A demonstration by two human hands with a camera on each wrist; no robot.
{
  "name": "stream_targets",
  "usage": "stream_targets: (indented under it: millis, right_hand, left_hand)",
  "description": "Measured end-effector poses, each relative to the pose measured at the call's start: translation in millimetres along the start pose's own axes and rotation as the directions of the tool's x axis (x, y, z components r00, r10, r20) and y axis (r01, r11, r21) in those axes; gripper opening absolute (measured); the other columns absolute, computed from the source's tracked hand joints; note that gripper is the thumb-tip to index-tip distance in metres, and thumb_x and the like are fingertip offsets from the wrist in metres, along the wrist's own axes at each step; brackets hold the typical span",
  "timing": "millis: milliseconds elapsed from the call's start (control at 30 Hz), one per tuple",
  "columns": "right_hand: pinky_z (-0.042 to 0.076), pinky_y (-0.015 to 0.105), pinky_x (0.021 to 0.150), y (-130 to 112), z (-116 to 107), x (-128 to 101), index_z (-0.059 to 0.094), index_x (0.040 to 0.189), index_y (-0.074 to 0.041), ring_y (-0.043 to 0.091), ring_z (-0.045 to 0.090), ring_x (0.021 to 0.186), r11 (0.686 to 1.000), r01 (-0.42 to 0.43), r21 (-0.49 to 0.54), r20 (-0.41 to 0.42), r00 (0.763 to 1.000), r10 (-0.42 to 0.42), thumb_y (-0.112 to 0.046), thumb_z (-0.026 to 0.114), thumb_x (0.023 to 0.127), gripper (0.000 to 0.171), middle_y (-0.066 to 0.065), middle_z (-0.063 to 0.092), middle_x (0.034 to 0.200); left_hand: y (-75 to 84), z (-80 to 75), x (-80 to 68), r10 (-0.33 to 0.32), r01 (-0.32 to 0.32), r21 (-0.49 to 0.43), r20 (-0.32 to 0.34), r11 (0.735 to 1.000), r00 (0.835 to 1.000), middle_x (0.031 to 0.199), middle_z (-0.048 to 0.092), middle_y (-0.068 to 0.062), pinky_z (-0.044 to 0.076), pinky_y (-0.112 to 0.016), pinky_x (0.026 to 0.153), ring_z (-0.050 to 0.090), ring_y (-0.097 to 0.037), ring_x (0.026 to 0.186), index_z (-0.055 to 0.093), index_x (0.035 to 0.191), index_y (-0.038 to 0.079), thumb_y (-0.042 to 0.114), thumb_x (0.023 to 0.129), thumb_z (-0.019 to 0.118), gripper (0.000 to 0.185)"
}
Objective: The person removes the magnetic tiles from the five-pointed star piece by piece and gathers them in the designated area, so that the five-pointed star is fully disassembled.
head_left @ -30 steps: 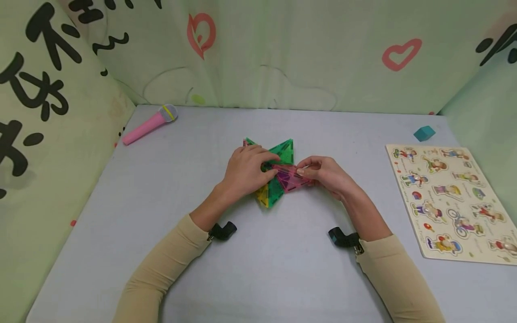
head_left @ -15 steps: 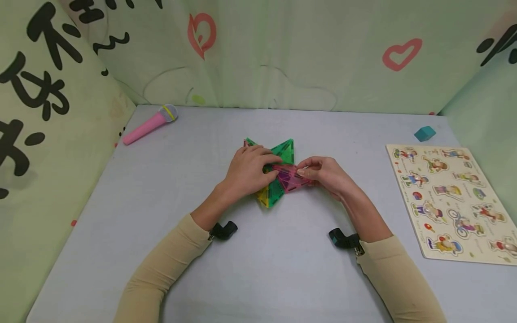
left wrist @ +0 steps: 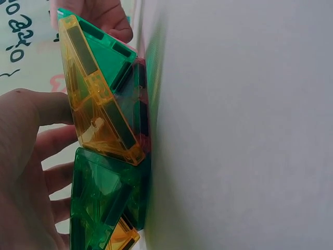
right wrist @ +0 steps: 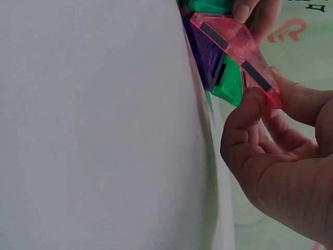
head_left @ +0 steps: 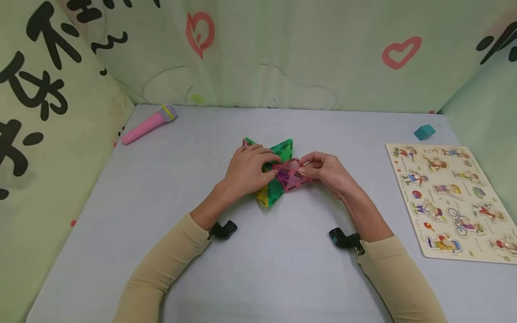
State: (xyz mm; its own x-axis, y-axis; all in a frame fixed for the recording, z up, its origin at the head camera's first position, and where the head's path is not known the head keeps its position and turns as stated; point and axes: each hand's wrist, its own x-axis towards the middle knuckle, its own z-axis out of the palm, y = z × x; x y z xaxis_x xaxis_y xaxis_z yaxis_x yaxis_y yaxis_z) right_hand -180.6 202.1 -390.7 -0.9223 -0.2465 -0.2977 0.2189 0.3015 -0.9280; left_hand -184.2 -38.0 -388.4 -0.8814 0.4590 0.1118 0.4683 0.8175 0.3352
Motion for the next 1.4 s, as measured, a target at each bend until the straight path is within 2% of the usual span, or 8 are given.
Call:
stream_targets:
  millis: [400, 800, 1067, 1267, 1400]
  right_hand:
    - [0.053, 0.025, 0.072, 2, -8, 0, 0.057, 0.116, 0.001, 0.006, 0.060, 0.077, 0.996, -0.002, 0.086, 0.033, 0.999, -0.001, -0.011, 0.066, 0.095, 0.025, -0.009, 0.068, 0.081]
    - [0.054, 0.022, 0.071, 4, -16, 0, 0.060, 0.107, -0.002, 0.007, 0.058, 0.078, 0.986, 0.045, 0.159, 0.060, 0.997, -0.055, -0.003, 0.067, 0.092, 0.017, -0.004, 0.064, 0.084]
    - [0.055, 0.023, 0.071, 3, -26, -4, 0.061, 0.105, -0.003, 0.008, 0.059, 0.076, 0.985, 0.059, 0.164, 0.072, 0.995, -0.072, -0.003, 0.067, 0.092, 0.014, -0.003, 0.064, 0.085]
    - [0.054, 0.022, 0.070, 1, -37, -6, 0.061, 0.106, -0.002, 0.008, 0.061, 0.075, 0.978, 0.085, 0.190, 0.020, 0.996, -0.091, -0.004, 0.069, 0.091, 0.017, -0.002, 0.066, 0.085]
    - [0.055, 0.020, 0.070, -1, -42, -5, 0.062, 0.106, -0.004, 0.009, 0.062, 0.076, 0.977, 0.092, 0.191, -0.101, 0.992, -0.074, -0.008, 0.071, 0.090, 0.018, -0.003, 0.067, 0.087]
  left_hand:
    - [-0.5, 1.0, 0.6, 0.008, -0.008, -0.003, -0.019, 1.000, 1.000, 0.131, 0.064, 0.007, 0.034, -0.049, 0.114, 0.052, -0.016, 0.130, 0.071, 0.119, 0.033, 0.040, 0.095, 0.061, 0.027]
    - [-0.1, 0.6, 0.9, -0.001, 0.000, -0.033, -0.019, 0.999, 1.000, 0.129, 0.065, 0.006, 0.033, -0.048, 0.116, 0.050, -0.017, 0.132, 0.075, 0.110, 0.030, 0.041, 0.094, 0.065, 0.022]
    - [0.2, 2.8, 1.0, -0.003, 0.002, -0.051, -0.024, 0.999, 1.000, 0.129, 0.065, 0.006, 0.033, -0.047, 0.116, 0.051, -0.016, 0.131, 0.077, 0.099, 0.030, 0.039, 0.094, 0.066, 0.015]
    - [-0.7, 4.5, 1.1, 0.001, -0.003, -0.067, -0.036, 0.998, 0.999, 0.127, 0.066, 0.006, 0.034, -0.046, 0.115, 0.052, -0.016, 0.130, 0.077, 0.097, 0.030, 0.038, 0.094, 0.066, 0.013]
    - [-0.4, 4.6, 1.9, 0.000, -0.002, -0.072, -0.030, 0.997, 1.000, 0.128, 0.066, 0.006, 0.034, -0.046, 0.116, 0.052, -0.016, 0.130, 0.076, 0.096, 0.030, 0.038, 0.094, 0.066, 0.013]
